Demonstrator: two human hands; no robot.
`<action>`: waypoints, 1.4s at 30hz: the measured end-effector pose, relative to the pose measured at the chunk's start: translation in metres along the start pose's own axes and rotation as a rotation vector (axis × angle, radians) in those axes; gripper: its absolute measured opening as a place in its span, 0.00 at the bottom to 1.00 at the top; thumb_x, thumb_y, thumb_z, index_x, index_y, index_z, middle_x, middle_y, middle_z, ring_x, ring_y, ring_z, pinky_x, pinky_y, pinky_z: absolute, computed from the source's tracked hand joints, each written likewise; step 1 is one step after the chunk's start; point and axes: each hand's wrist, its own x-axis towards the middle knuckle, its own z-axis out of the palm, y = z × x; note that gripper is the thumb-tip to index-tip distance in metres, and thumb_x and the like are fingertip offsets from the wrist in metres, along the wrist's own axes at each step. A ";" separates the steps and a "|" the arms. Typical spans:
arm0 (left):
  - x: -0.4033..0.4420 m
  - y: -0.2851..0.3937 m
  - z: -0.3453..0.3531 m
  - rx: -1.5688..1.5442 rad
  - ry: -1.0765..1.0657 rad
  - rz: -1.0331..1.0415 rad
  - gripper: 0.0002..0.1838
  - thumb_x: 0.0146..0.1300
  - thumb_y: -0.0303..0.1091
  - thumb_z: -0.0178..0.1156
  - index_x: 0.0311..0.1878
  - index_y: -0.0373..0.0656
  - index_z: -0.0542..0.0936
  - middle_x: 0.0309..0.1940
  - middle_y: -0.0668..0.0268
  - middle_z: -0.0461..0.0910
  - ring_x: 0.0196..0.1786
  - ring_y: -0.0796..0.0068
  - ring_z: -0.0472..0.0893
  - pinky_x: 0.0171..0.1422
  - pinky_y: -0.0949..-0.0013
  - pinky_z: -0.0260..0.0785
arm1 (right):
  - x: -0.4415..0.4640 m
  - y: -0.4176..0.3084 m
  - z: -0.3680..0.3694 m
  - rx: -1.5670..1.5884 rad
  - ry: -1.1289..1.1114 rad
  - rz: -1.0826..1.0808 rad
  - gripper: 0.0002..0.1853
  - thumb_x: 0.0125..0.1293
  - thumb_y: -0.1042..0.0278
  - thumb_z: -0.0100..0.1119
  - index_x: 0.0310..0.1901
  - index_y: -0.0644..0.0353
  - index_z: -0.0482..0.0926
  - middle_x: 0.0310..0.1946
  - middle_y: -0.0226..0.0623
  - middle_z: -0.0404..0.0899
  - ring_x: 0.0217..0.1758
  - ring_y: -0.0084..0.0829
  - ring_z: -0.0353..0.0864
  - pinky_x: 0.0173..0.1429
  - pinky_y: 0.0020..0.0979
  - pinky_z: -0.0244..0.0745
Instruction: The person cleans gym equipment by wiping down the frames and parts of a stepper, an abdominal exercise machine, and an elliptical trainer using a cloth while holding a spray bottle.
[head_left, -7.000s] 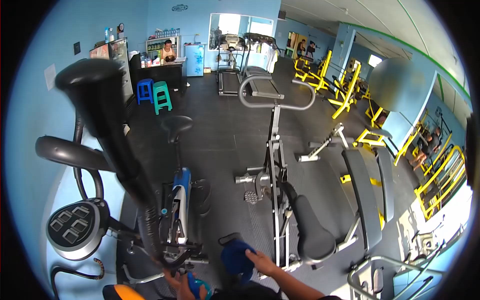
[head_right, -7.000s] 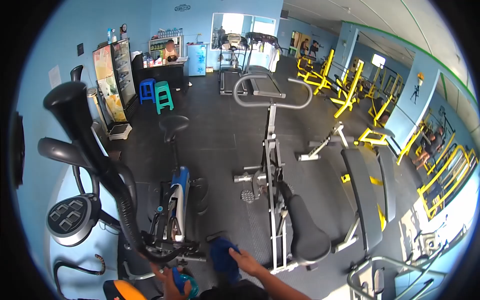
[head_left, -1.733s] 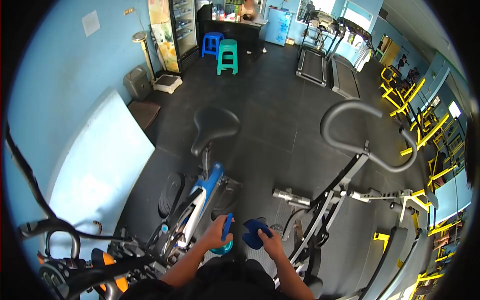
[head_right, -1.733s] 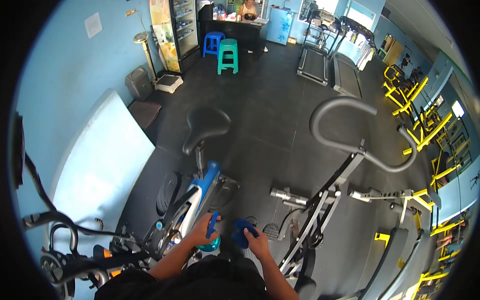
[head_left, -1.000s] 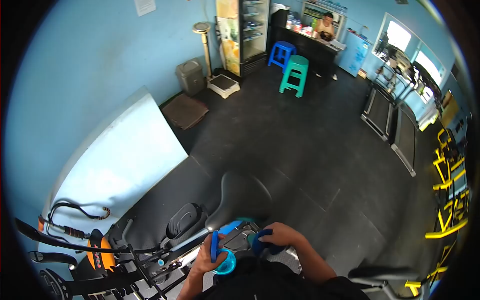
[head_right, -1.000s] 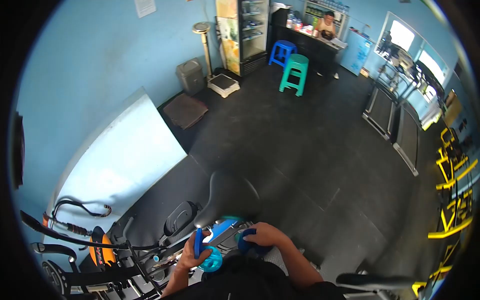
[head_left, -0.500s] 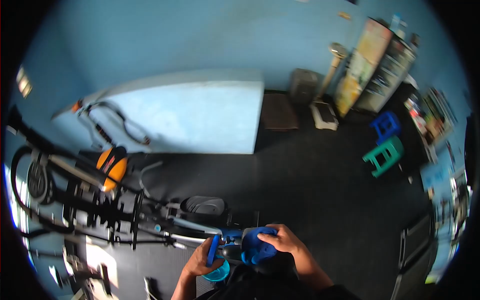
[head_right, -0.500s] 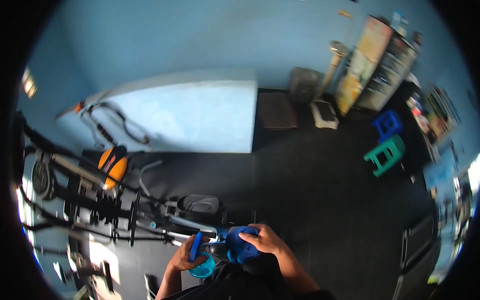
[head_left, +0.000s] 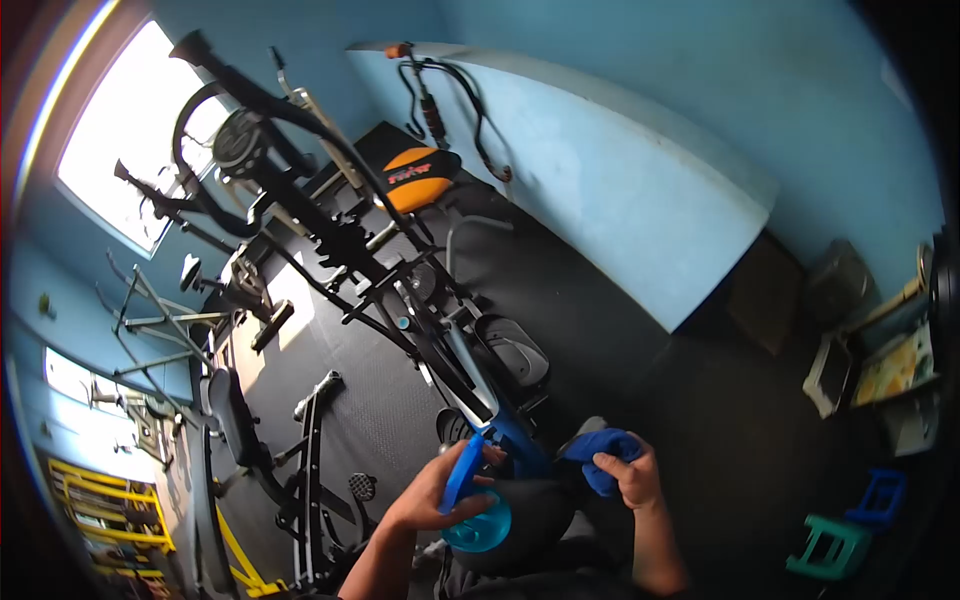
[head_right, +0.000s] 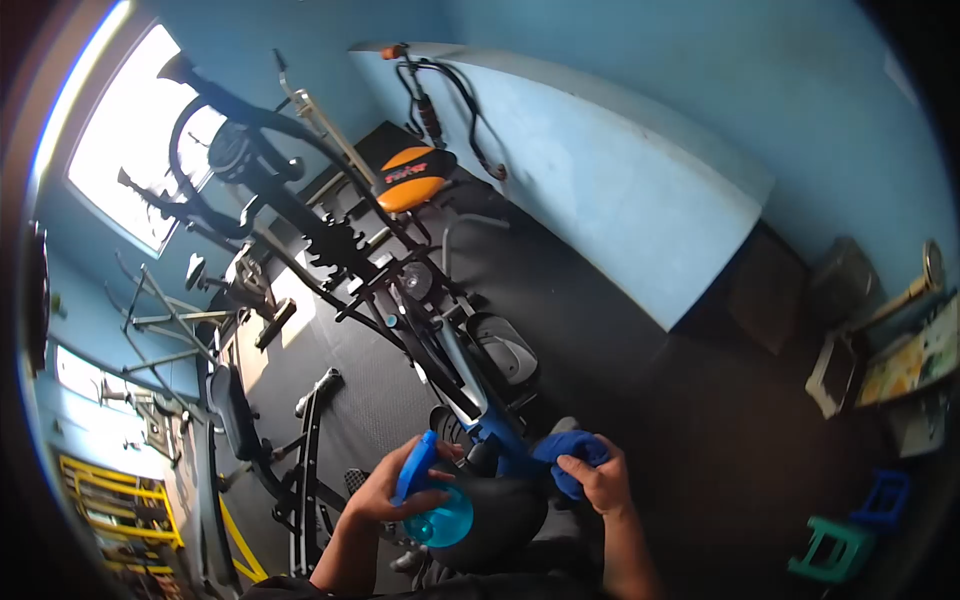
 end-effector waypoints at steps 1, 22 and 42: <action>-0.004 0.004 0.010 -0.052 0.023 0.001 0.30 0.52 0.25 0.71 0.60 0.39 0.72 0.63 0.53 0.73 0.67 0.62 0.72 0.65 0.58 0.71 | 0.007 -0.006 0.005 0.014 -0.077 -0.011 0.08 0.56 0.75 0.69 0.38 0.64 0.81 0.33 0.33 0.83 0.33 0.23 0.82 0.43 0.27 0.79; 0.152 -0.061 0.105 -0.096 0.903 0.098 0.31 0.52 0.34 0.70 0.60 0.42 0.72 0.54 0.59 0.76 0.56 0.65 0.79 0.60 0.62 0.73 | 0.249 -0.080 -0.016 -1.087 -1.021 0.122 0.17 0.60 0.77 0.59 0.52 0.61 0.82 0.40 0.35 0.85 0.43 0.26 0.83 0.51 0.29 0.78; 0.269 -0.028 -0.048 -0.011 1.439 -0.002 0.31 0.48 0.40 0.66 0.57 0.41 0.73 0.51 0.53 0.75 0.56 0.51 0.77 0.62 0.58 0.69 | 0.430 -0.167 0.265 -0.541 -1.051 -0.433 0.04 0.63 0.73 0.65 0.36 0.61 0.81 0.33 0.27 0.79 0.35 0.18 0.74 0.41 0.23 0.70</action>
